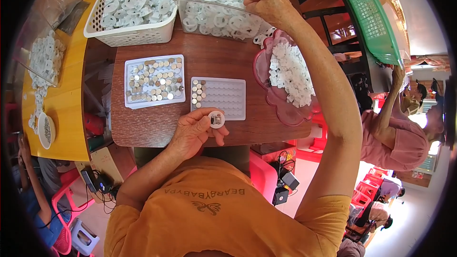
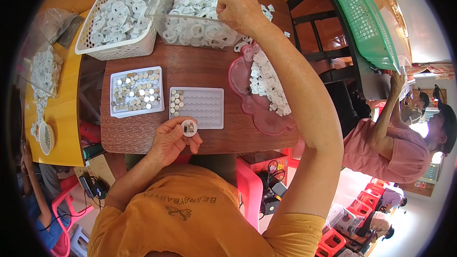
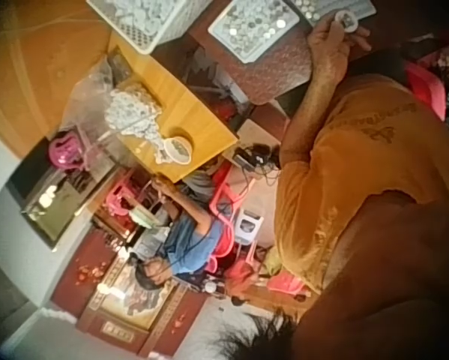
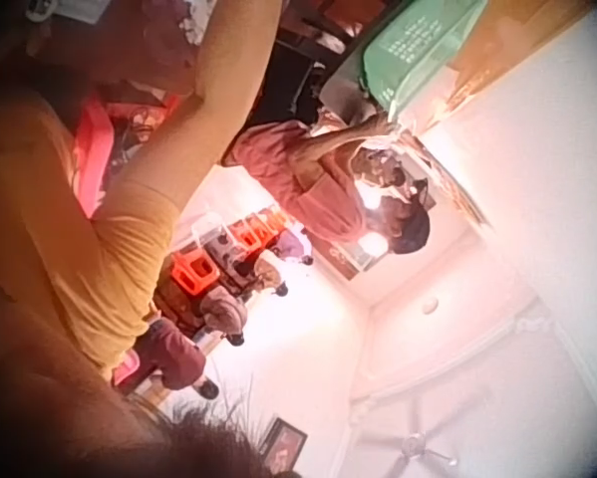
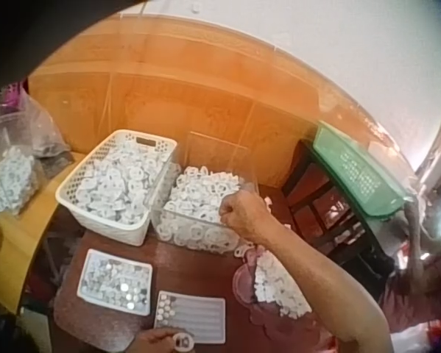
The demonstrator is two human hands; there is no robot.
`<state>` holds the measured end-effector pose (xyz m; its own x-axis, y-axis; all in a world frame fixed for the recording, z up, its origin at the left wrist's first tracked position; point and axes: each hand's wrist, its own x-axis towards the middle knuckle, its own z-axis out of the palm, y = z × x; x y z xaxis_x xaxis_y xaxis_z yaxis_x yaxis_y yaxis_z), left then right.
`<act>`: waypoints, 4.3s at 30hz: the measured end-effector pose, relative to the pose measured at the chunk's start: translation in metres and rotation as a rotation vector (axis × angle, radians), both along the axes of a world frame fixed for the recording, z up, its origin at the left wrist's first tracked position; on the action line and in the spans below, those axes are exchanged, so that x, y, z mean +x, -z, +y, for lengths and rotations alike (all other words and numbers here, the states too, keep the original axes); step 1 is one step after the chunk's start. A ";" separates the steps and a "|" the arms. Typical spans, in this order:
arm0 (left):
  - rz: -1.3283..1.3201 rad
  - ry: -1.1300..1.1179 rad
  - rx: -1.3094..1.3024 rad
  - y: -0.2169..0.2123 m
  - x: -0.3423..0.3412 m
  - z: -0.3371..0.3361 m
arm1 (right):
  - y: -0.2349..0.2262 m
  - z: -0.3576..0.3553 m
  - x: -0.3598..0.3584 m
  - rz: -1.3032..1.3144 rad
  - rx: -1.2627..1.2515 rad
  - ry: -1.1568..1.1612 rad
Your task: Assembling small plastic housings and metal components by hand at a manufacturing workstation.
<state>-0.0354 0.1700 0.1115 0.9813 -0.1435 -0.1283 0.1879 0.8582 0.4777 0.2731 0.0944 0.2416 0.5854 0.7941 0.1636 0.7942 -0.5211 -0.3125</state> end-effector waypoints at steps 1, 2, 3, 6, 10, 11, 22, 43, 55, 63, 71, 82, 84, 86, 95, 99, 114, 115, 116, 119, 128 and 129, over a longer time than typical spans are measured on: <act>0.000 0.000 -0.001 0.000 0.000 0.000 | 0.000 0.000 0.000 0.000 -0.001 0.000; 0.015 -0.006 0.016 -0.001 0.000 -0.001 | 0.001 0.000 0.001 0.002 0.001 0.001; 0.030 -0.013 0.032 -0.002 0.000 -0.001 | 0.001 0.000 0.001 0.004 0.003 0.002; -0.019 -0.001 0.003 0.000 0.001 0.000 | -0.004 0.001 0.002 0.014 -0.011 -0.012; 0.027 0.005 0.001 0.001 -0.004 -0.001 | 0.003 0.002 0.006 0.007 -0.059 -0.002; 0.014 0.001 0.005 0.000 0.001 0.000 | 0.000 0.004 0.011 -0.007 -0.055 -0.006; 0.015 0.006 0.010 -0.002 0.000 0.001 | 0.003 0.009 0.018 -0.052 -0.045 0.002; 0.031 0.242 0.262 -0.018 -0.024 0.007 | 0.065 -0.030 -0.176 0.170 0.215 -0.149; 0.127 0.021 0.266 -0.021 -0.045 0.031 | 0.105 -0.020 -0.203 -0.042 0.217 0.018; 0.157 -0.081 0.223 -0.020 -0.041 0.029 | 0.106 -0.020 -0.199 -0.033 0.296 -0.043; 0.220 -0.098 0.178 -0.026 -0.032 0.026 | 0.069 -0.044 -0.230 0.107 0.523 0.010; 0.187 -0.138 0.263 -0.040 -0.035 0.017 | 0.062 -0.052 -0.256 -0.262 0.445 -0.137; 0.193 -0.137 0.268 -0.041 -0.035 0.017 | 0.061 -0.052 -0.257 -0.295 0.447 -0.161; 0.198 -0.136 0.272 -0.041 -0.035 0.016 | 0.062 -0.053 -0.257 -0.296 0.433 -0.171; 0.209 -0.137 0.336 -0.041 -0.037 0.017 | 0.062 -0.051 -0.256 -0.337 0.378 -0.271; 0.225 -0.125 0.322 -0.041 -0.038 0.018 | 0.064 -0.051 -0.253 -0.349 0.389 -0.309; 0.206 -0.087 0.379 -0.043 -0.040 0.019 | 0.066 -0.055 -0.255 -0.365 0.347 -0.346; 0.184 -0.085 0.419 -0.043 -0.040 0.019 | 0.065 -0.055 -0.255 -0.363 0.347 -0.346; 0.186 -0.084 0.418 -0.042 -0.041 0.019 | 0.064 -0.055 -0.256 -0.344 0.336 -0.349; 0.160 -0.086 0.464 -0.043 -0.041 0.020 | 0.062 -0.055 -0.254 -0.291 0.329 -0.360; 0.184 -0.033 0.455 -0.043 -0.042 0.019 | 0.066 -0.058 -0.253 -0.113 0.377 -0.333; 0.171 -0.049 0.462 -0.041 -0.043 0.018 | 0.066 -0.058 -0.253 -0.093 0.388 -0.314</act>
